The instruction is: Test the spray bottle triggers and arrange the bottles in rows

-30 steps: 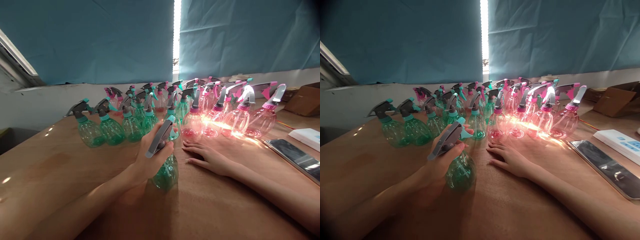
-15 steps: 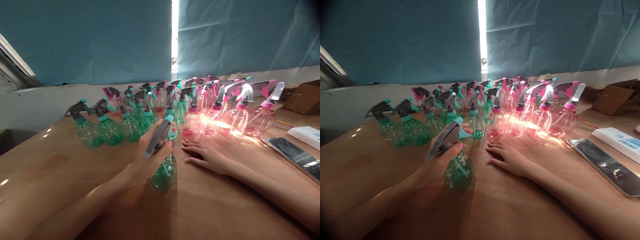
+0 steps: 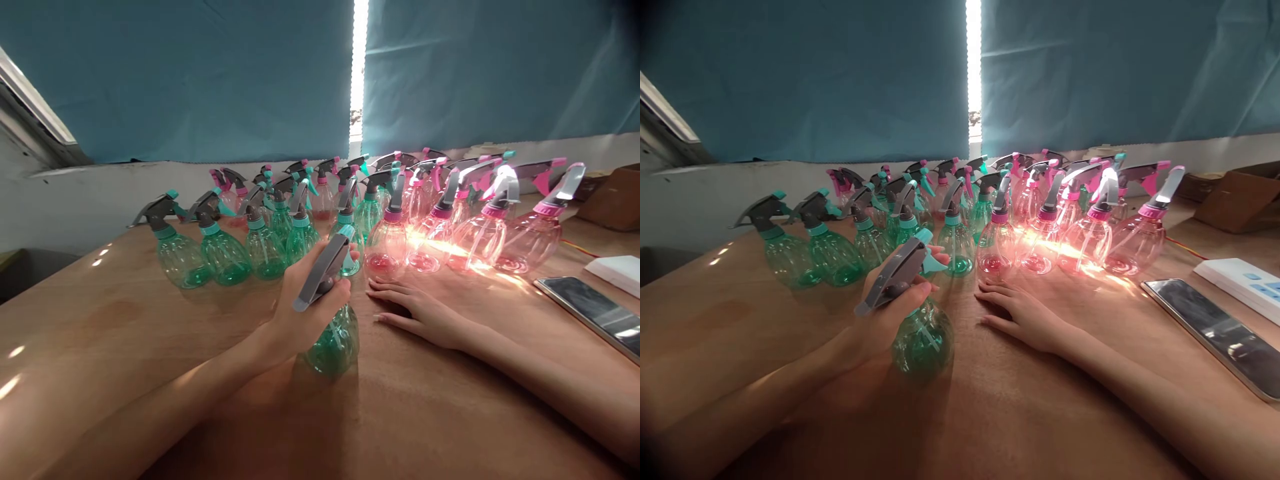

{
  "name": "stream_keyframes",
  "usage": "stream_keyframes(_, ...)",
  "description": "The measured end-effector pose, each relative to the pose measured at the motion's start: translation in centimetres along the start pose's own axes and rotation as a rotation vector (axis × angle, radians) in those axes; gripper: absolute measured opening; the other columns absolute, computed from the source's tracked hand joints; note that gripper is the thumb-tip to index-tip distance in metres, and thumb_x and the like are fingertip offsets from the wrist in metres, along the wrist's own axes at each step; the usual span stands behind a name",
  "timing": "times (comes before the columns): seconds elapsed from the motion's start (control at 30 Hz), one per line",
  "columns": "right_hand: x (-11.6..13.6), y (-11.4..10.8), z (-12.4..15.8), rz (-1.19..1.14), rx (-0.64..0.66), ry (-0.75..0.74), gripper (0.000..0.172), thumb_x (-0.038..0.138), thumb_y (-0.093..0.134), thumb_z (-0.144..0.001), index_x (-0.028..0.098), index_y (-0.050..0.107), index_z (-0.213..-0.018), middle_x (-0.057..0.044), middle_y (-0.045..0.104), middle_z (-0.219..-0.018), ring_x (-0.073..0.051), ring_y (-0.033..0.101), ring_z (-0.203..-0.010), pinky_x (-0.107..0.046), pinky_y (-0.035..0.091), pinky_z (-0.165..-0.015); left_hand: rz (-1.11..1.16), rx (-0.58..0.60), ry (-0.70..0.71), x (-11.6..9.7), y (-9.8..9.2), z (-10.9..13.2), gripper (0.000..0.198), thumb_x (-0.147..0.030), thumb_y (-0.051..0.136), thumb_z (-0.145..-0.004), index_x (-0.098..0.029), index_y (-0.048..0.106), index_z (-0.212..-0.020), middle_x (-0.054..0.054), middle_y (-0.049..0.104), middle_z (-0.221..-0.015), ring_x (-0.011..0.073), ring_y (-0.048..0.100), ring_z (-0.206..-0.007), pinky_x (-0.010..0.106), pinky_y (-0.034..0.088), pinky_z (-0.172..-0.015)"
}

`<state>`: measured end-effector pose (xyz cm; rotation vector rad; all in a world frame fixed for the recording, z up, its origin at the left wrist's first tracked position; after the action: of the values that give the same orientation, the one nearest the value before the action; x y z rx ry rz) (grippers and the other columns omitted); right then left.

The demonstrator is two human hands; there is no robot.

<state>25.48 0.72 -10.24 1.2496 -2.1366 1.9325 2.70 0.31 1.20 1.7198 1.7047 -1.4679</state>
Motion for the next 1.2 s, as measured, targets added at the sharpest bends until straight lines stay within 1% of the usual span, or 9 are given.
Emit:
stream_keyframes(0.13, 0.0, 0.0, 0.0, -0.009, -0.013, -0.005, 0.054, 0.055, 0.052, -0.093, 0.029, 0.052, -0.141, -0.006, 0.050, -0.148, -0.031, 0.042, -0.138, -0.054, 0.034, -0.114, 0.023, -0.015, -0.016, -0.3, 0.0, 0.0, 0.027, -0.021, 0.052, -0.082, -0.022, 0.062, -0.107, -0.002, 0.051, -0.069, 0.0172, 0.059, -0.070, 0.030, 0.047, -0.063)
stream_keyframes(0.23, 0.1, -0.1, 0.0, -0.009, -0.018, -0.006, 0.054, 0.056, 0.052, -0.093, 0.029, 0.052, -0.141, -0.006, 0.050, -0.147, -0.031, 0.041, -0.138, -0.054, 0.034, -0.114, 0.024, -0.015, -0.030, -0.6, 0.0, 0.0, 0.023, -0.020, 0.052, -0.079, -0.022, 0.062, -0.099, -0.002, 0.050, -0.066, 0.0192, 0.060, -0.074, 0.030, 0.045, -0.062)
stream_keyframes(0.43, 0.2, -0.1, 0.0, 0.003, -0.003, 0.004, 0.055, 0.056, 0.051, -0.094, 0.027, 0.052, -0.141, -0.007, 0.050, -0.148, -0.031, 0.041, -0.139, -0.054, 0.034, -0.114, 0.024, 0.011, -0.053, -0.9, -0.2, -0.1, 0.015, -0.021, 0.054, -0.077, -0.021, 0.062, -0.089, -0.002, 0.053, -0.066, 0.0147, 0.050, -0.061, 0.029, 0.039, -0.056)
stream_keyframes(0.57, 0.2, -0.1, 0.0, -0.006, -0.012, 0.005, 0.054, 0.056, 0.051, -0.093, 0.029, 0.052, -0.141, -0.006, 0.050, -0.147, -0.031, 0.041, -0.139, -0.055, 0.035, -0.113, 0.030, 0.011, -0.038, -1.0, -0.3, -0.1, 0.011, -0.021, 0.054, -0.076, -0.020, 0.061, -0.085, 0.001, 0.061, -0.076, 0.0144, 0.051, -0.063, 0.029, 0.039, -0.056)
stream_keyframes(0.73, 0.2, -0.1, 0.0, -0.001, -0.020, 0.001, 0.054, 0.055, 0.052, -0.093, 0.029, 0.052, -0.141, -0.006, 0.051, -0.147, -0.031, 0.042, -0.138, -0.055, 0.034, -0.113, 0.043, 0.015, -0.033, -1.0, -0.4, 0.0, 0.011, -0.019, 0.055, -0.075, -0.021, 0.059, -0.085, 0.001, 0.063, -0.083, 0.0152, 0.055, -0.069, 0.029, 0.043, -0.058)
stream_keyframes(0.83, 0.2, -0.1, 0.0, 0.005, -0.019, -0.003, 0.054, 0.055, 0.052, -0.093, 0.029, 0.052, -0.141, -0.006, 0.050, -0.147, -0.031, 0.041, -0.138, -0.055, 0.034, -0.114, 0.020, 0.024, -0.040, -1.0, -0.2, 0.0, 0.011, -0.020, 0.053, -0.077, -0.022, 0.057, -0.088, 0.000, 0.058, -0.078, 0.0157, 0.055, -0.068, 0.029, 0.042, -0.059)
stream_keyframes(0.93, 0.2, -0.1, 0.0, 0.011, -0.010, 0.001, 0.054, 0.055, 0.051, -0.094, 0.027, 0.052, -0.141, -0.007, 0.050, -0.147, -0.031, 0.041, -0.139, -0.054, 0.034, -0.114, -0.042, -0.017, -0.043, -0.9, 0.0, 0.1, 0.015, -0.021, 0.052, -0.081, -0.023, 0.055, -0.095, -0.003, 0.050, -0.071, 0.0165, 0.056, -0.071, 0.028, 0.042, -0.061)
stream_keyframes(1.0, 0.2, -0.1, 0.0, 0.014, -0.007, 0.004, 0.055, 0.055, 0.050, -0.094, 0.026, 0.053, -0.141, -0.007, 0.050, -0.147, -0.031, 0.041, -0.139, -0.054, 0.035, -0.114, -0.070, -0.042, -0.034, -0.9, 0.1, 0.2, 0.015, -0.022, 0.051, -0.082, -0.023, 0.055, -0.097, -0.004, 0.046, -0.069, 0.0153, 0.054, -0.068, 0.028, 0.042, -0.061)
stream_keyframes(1.2, 0.1, -0.1, 0.0, 0.014, 0.004, 0.005, 0.054, 0.055, 0.050, -0.094, 0.027, 0.052, -0.141, -0.006, 0.049, -0.148, -0.030, 0.040, -0.139, -0.054, 0.034, -0.114, -0.054, -0.046, -0.039, -0.7, 0.3, 0.3, 0.018, -0.022, 0.052, -0.083, -0.023, 0.056, -0.101, -0.003, 0.047, -0.070, 0.0145, 0.050, -0.064, 0.028, 0.042, -0.061)
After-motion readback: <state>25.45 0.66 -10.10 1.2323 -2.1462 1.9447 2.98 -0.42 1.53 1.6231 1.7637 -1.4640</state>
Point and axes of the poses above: each hand's wrist, its own z-axis away from the middle knuckle, its own y-axis out of the palm, x = y × z, the point moved 2 cm from there along -z, towards the middle knuckle
